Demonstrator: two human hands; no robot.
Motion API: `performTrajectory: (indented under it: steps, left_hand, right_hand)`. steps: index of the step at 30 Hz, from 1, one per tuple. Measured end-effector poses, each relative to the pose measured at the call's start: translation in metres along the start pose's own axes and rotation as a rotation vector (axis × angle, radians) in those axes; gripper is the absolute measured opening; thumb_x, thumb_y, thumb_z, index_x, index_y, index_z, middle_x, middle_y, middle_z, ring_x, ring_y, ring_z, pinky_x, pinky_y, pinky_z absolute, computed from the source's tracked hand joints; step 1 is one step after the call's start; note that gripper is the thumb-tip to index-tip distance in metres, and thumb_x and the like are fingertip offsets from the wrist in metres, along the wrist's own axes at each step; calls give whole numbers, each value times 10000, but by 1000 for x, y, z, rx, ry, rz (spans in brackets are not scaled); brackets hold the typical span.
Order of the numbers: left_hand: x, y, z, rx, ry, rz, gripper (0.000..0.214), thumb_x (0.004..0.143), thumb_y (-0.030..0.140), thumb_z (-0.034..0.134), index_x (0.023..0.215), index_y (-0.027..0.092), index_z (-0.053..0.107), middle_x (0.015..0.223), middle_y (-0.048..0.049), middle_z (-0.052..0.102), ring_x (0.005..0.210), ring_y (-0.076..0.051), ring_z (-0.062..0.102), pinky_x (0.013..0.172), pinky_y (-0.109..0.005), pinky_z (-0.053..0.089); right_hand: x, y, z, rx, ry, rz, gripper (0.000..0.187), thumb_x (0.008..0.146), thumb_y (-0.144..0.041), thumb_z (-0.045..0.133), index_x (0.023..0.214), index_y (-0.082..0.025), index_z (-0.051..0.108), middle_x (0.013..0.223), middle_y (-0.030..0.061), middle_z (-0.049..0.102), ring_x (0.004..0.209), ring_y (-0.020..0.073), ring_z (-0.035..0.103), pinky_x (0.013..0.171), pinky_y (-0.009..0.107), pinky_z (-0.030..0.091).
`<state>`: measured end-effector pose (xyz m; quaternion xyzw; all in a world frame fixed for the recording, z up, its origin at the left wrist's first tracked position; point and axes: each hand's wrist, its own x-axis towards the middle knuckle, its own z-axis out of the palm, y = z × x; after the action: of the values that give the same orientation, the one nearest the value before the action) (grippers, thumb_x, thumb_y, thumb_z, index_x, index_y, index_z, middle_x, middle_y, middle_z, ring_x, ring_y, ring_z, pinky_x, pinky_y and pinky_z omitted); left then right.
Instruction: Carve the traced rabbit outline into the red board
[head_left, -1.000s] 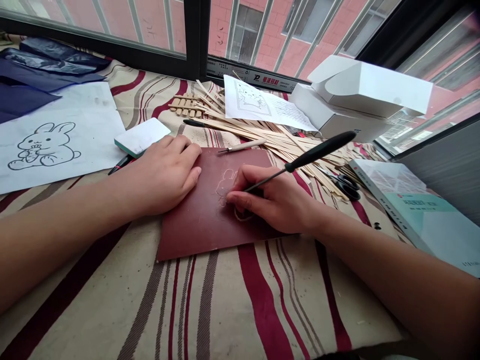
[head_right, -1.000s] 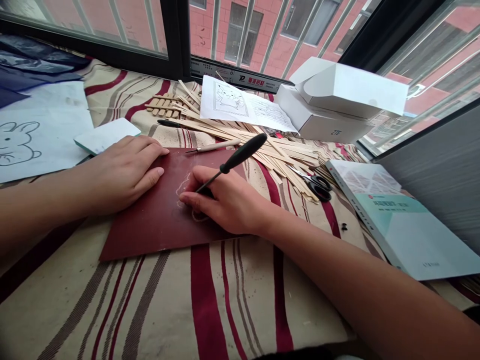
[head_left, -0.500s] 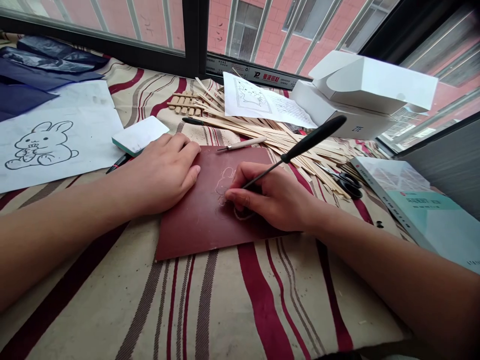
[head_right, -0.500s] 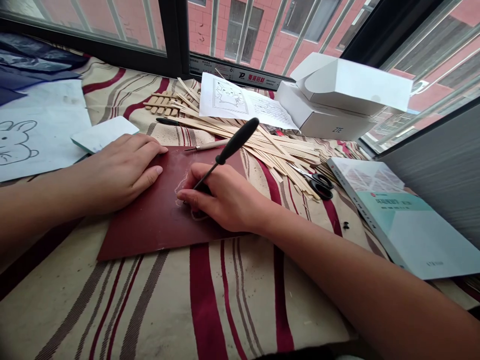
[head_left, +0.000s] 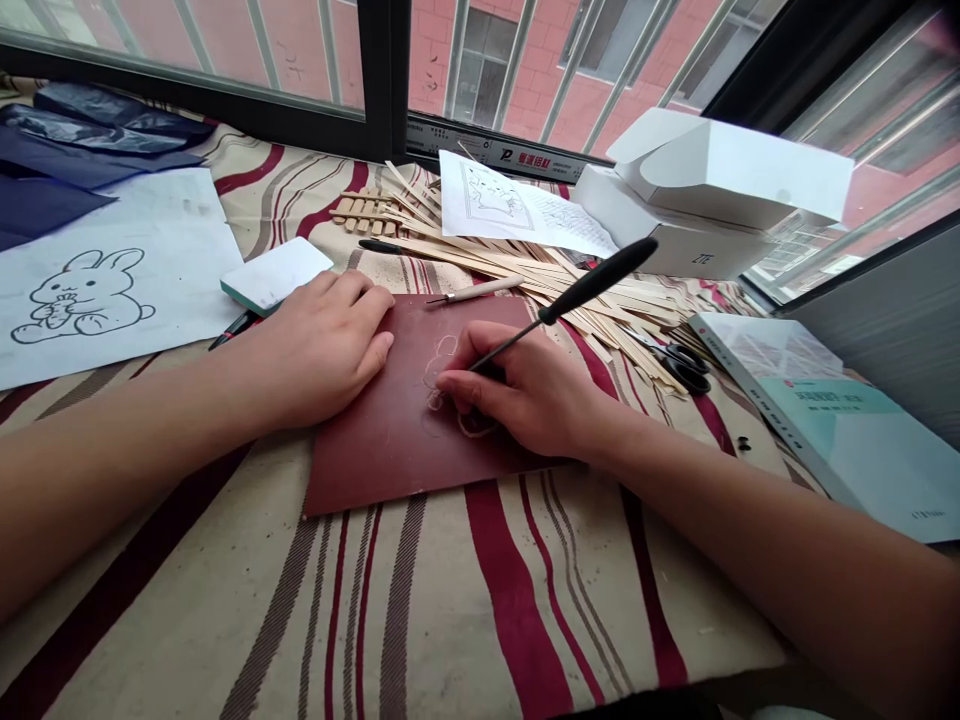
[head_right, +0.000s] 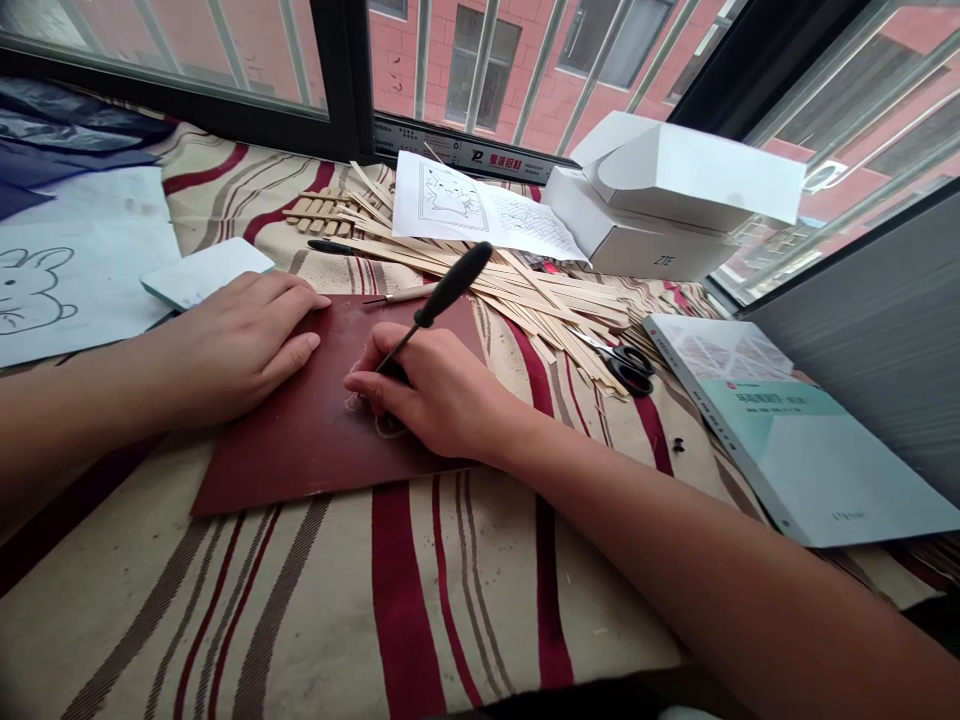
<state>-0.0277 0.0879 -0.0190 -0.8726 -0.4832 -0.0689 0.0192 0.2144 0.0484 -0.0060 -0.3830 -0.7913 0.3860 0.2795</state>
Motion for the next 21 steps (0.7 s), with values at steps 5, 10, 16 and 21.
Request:
performTrajectory:
  steps: [5, 10, 16, 21]
  left_hand:
    - [1, -2, 1, 34, 1, 6, 487, 1012, 419, 252, 1243, 139, 577, 1311, -210, 589, 1242, -389, 579, 1142, -598, 477]
    - [1, -9, 0, 37, 5, 38, 456, 1031, 438, 284, 1258, 162, 568, 1295, -182, 600, 1209, -366, 586, 1122, -581, 488]
    - [-1, -13, 1, 20, 7, 55, 464, 1047, 466, 279, 1262, 174, 568, 1320, -179, 597, 1228, -364, 577, 1131, -587, 483]
    - [-2, -6, -2, 21, 3, 34, 494, 1029, 440, 269, 1258, 140, 587, 1326, -207, 600, 1232, -381, 585, 1128, -609, 493]
  right_hand:
    - [2, 0, -1, -33, -16, -29, 221, 1020, -310, 691, 879, -155, 621, 762, 34, 719, 655, 129, 637, 663, 262, 467]
    - [3, -2, -1, -67, -18, -43, 176, 1018, -235, 675, 869, -158, 620, 773, 38, 730, 706, 143, 648, 705, 273, 471]
    - [0, -1, -3, -49, -33, -71, 157, 1021, -237, 653, 890, -159, 616, 747, 24, 715, 687, 138, 640, 703, 274, 470]
    - [-2, 1, -5, -17, -40, -108, 176, 1022, -271, 644, 884, -174, 595, 735, 9, 702, 687, 133, 643, 699, 268, 479]
